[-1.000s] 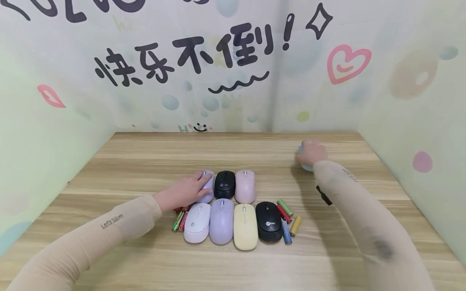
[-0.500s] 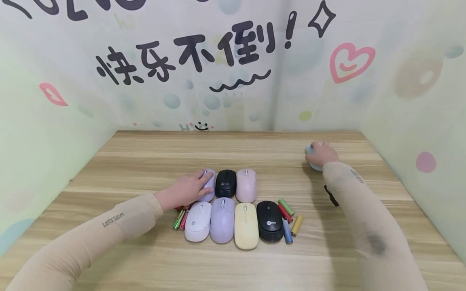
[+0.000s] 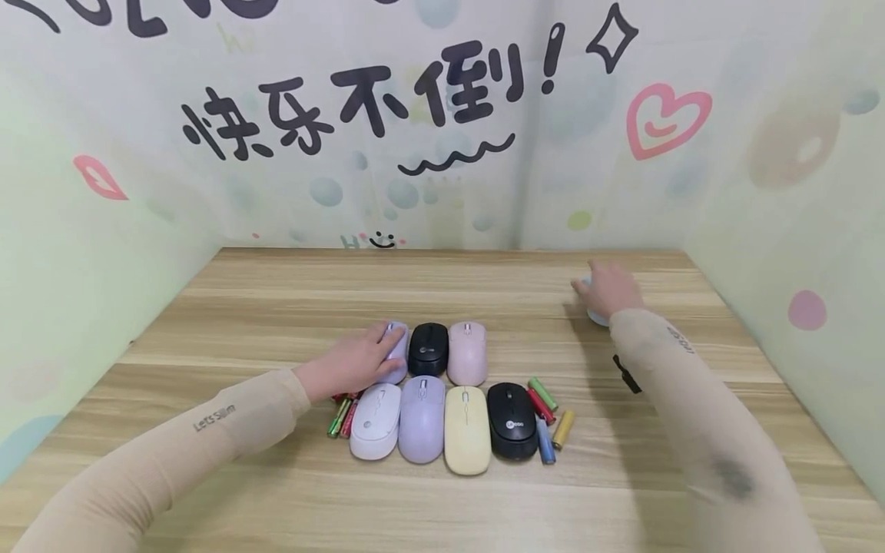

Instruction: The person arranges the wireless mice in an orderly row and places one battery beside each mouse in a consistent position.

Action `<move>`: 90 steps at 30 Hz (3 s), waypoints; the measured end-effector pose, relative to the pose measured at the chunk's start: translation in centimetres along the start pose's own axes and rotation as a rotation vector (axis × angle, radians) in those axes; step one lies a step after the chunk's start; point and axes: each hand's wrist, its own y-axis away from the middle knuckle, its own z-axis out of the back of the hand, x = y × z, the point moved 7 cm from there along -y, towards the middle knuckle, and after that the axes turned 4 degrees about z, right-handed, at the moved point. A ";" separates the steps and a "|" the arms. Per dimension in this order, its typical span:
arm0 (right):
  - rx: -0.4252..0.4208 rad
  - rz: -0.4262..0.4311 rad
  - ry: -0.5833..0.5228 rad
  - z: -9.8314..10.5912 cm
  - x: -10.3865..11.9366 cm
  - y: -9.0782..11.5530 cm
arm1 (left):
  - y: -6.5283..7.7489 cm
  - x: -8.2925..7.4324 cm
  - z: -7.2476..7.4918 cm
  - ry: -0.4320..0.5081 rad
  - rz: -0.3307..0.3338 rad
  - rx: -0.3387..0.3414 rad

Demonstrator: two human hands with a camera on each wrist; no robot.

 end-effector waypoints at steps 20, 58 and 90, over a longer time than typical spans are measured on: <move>0.195 0.300 0.032 -6.6 18.7 3.9 | 0.0 -0.1 -0.2 0.035 0.007 0.016; 0.202 -0.007 -0.063 -5.9 10.7 -5.5 | -0.1 -0.2 -0.2 0.025 0.002 -0.009; 0.309 0.492 0.154 -5.0 22.4 5.5 | 0.1 -0.1 0.1 0.076 0.011 -0.029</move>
